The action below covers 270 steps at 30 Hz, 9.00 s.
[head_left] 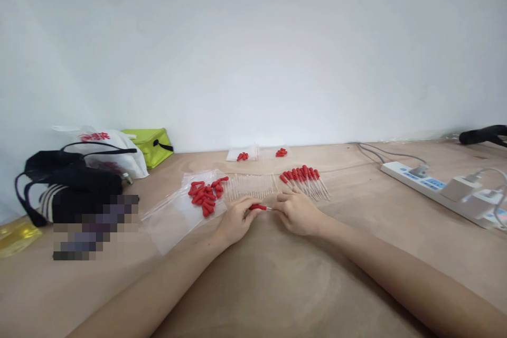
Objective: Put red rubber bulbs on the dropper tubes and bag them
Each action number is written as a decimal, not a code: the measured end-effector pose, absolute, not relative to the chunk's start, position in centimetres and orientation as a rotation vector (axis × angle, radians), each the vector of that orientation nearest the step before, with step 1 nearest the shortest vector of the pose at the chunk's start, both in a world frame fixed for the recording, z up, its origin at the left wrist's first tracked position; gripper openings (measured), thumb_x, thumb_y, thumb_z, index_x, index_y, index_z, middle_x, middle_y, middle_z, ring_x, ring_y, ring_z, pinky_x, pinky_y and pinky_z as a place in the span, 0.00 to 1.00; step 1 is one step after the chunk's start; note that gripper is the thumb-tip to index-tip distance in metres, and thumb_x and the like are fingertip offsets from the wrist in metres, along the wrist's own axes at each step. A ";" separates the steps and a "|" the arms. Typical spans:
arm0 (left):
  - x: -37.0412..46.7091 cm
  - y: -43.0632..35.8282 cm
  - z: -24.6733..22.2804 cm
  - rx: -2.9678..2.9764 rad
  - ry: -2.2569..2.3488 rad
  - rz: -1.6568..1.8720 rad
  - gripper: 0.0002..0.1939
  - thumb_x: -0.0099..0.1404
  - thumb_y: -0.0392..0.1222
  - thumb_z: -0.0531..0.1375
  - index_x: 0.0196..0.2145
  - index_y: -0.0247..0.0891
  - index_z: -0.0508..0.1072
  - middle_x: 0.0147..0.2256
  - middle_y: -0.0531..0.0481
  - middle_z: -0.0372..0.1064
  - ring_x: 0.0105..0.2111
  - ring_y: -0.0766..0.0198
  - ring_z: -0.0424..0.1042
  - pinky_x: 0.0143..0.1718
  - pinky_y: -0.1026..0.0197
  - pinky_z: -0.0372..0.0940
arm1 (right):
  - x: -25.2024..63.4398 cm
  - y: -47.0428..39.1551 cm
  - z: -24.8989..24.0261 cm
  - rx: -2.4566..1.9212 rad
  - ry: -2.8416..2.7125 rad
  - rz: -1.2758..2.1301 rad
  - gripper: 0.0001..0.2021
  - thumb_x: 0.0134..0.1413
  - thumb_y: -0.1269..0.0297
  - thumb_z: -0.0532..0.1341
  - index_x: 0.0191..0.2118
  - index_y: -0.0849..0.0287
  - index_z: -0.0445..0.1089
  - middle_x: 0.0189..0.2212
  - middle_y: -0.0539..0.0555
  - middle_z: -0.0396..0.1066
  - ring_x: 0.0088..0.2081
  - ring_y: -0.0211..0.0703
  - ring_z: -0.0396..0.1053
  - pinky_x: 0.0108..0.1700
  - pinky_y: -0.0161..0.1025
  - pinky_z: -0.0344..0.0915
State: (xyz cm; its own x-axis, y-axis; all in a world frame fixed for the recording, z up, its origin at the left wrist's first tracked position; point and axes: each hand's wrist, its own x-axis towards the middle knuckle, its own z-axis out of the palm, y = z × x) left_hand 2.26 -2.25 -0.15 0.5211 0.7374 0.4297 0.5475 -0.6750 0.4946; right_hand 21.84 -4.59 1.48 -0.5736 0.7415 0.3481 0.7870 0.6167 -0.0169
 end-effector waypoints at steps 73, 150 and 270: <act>-1.4 -0.4 4.8 2.634 1.708 0.761 0.04 0.58 0.39 0.54 0.30 0.36 0.64 0.31 0.49 0.65 0.31 0.61 0.66 0.32 0.62 0.60 | 20.0 3.2 1.3 -2.057 -1.690 0.224 0.13 0.49 0.68 0.51 0.39 0.61 0.68 0.37 0.60 0.69 0.40 0.47 0.66 0.38 0.39 0.57; 2.4 -3.1 -0.1 2.202 0.985 0.789 0.10 0.59 0.41 0.54 0.34 0.36 0.73 0.24 0.51 0.70 0.21 0.68 0.68 0.25 0.67 0.64 | 21.2 -5.7 0.1 -1.070 -2.369 -0.267 0.09 0.53 0.67 0.51 0.31 0.57 0.68 0.26 0.51 0.67 0.30 0.37 0.58 0.33 0.38 0.43; 2.6 -4.9 0.3 2.302 0.891 0.864 0.07 0.58 0.40 0.54 0.29 0.35 0.71 0.19 0.53 0.69 0.18 0.69 0.69 0.22 0.69 0.64 | 21.2 -5.8 -1.1 -0.946 -2.393 -0.132 0.11 0.51 0.73 0.49 0.31 0.59 0.68 0.22 0.50 0.68 0.23 0.33 0.57 0.33 0.37 0.42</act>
